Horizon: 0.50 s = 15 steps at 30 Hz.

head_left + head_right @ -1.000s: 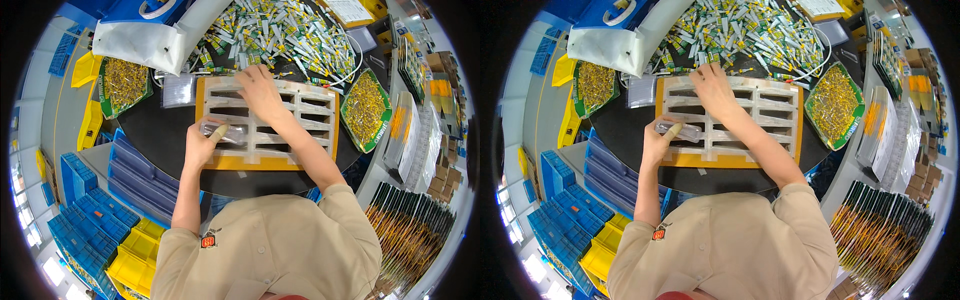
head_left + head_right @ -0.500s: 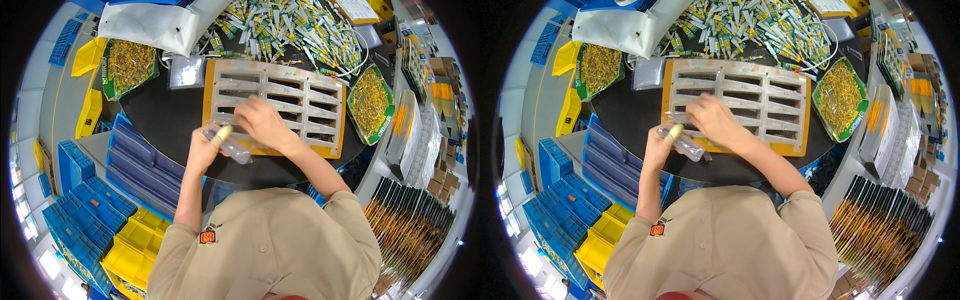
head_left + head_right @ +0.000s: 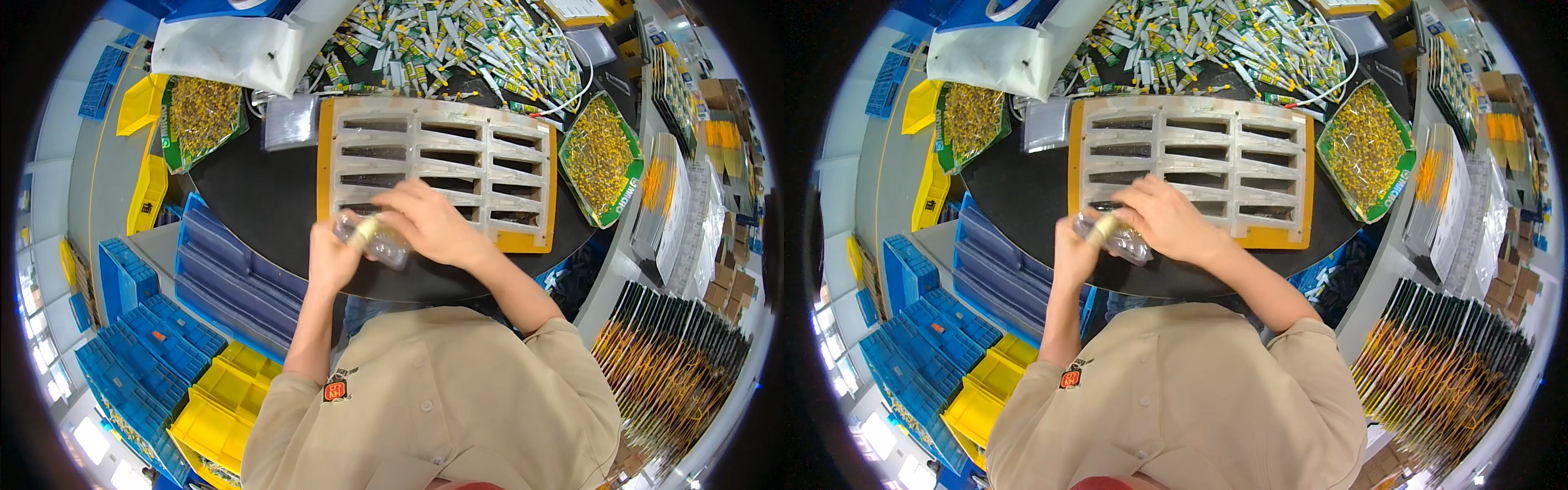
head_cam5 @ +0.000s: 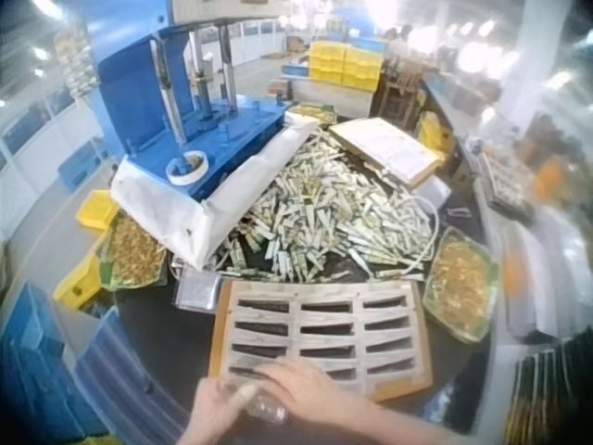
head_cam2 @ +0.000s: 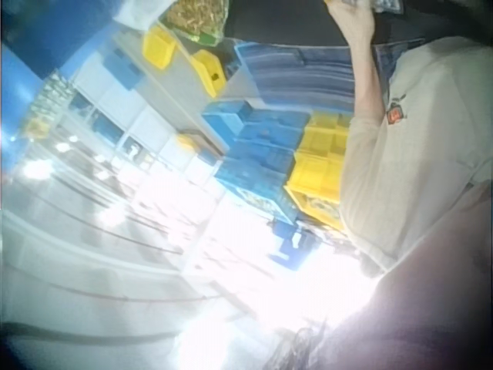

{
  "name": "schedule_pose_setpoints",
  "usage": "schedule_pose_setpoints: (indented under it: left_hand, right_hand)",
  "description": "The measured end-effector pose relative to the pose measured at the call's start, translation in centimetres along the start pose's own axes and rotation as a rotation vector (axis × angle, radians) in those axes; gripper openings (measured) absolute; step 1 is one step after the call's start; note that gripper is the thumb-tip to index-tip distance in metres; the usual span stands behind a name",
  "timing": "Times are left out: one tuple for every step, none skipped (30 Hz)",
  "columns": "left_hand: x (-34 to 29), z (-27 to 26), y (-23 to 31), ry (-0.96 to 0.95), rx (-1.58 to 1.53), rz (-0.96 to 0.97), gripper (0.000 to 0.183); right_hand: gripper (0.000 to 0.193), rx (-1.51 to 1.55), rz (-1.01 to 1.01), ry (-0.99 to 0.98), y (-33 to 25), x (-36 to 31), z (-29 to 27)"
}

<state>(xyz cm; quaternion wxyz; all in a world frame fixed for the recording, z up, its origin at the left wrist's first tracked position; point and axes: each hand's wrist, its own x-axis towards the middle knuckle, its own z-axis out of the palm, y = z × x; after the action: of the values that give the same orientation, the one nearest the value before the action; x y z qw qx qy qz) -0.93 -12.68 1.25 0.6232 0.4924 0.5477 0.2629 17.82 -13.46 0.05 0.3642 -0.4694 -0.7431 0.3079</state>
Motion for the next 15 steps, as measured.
schedule_pose_setpoints:
  left_hand:
    - [1.2,0.3,0.6,0.036,-0.002,-0.026,0.026]
    - [2.4,0.7,1.1,-0.008,0.009,0.099,0.031]
    - [3.3,1.4,1.5,-0.101,-0.011,0.071,0.031]
    - [4.3,2.0,1.8,-0.18,-0.074,0.102,0.032]
    - [4.7,2.7,2.0,-0.257,-0.037,0.039,0.028]
    - [5.1,3.6,2.1,-0.348,0.043,0.177,0.026]
    - [5.6,4.2,2.3,-0.363,0.115,0.115,0.024]
    - [5.7,4.7,2.4,-0.417,0.131,0.121,0.023]
    - [6.5,5.0,2.6,-0.376,0.147,0.036,0.023]
    - [6.7,5.2,2.7,-0.248,0.258,0.118,0.025]
    - [6.9,5.5,2.8,-0.219,0.162,0.024,0.026]
    - [7.1,5.5,2.8,-0.197,0.028,-0.049,0.027]
    - [6.9,5.7,2.6,-0.16,0.091,-0.058,0.028]
    - [7.0,5.6,2.5,-0.293,0.067,-0.072,0.027]
    - [6.6,5.8,2.2,-0.355,0.024,-0.037,0.027]
  right_hand:
    - [0.021,0.089,0.123,-0.062,0.5,0.0,-1.3]
    - [0.019,0.206,0.144,-0.099,0.9,0.0,-2.9]
    - [0.017,0.241,0.13,-0.055,1.9,0.7,-4.3]
    - [0.014,0.147,0.079,0.001,2.8,1.5,-5.5]
    - [0.014,-0.035,0.059,0.065,4.0,2.7,-6.8]
    - [0.014,-0.214,0.077,0.094,4.9,3.4,-7.9]
    - [0.015,-0.471,0.005,0.196,5.3,3.7,-8.8]
    - [0.015,-0.741,0.098,0.228,5.8,3.8,-9.3]
    - [0.017,-0.643,0.119,0.291,5.8,3.3,-9.6]
    - [0.015,-0.474,0.112,0.2,5.8,2.9,-9.6]
    - [0.015,-0.291,0.171,0.099,5.6,2.1,-9.4]
    - [0.016,-0.107,0.275,-0.047,5.2,1.2,-9.1]
    - [0.014,0.155,0.321,-0.314,5.3,0.8,-9.1]
    - [0.014,0.153,0.271,-0.264,5.0,0.2,-8.6]
    - [0.015,-0.145,0.182,-0.075,5.1,0.1,-8.5]
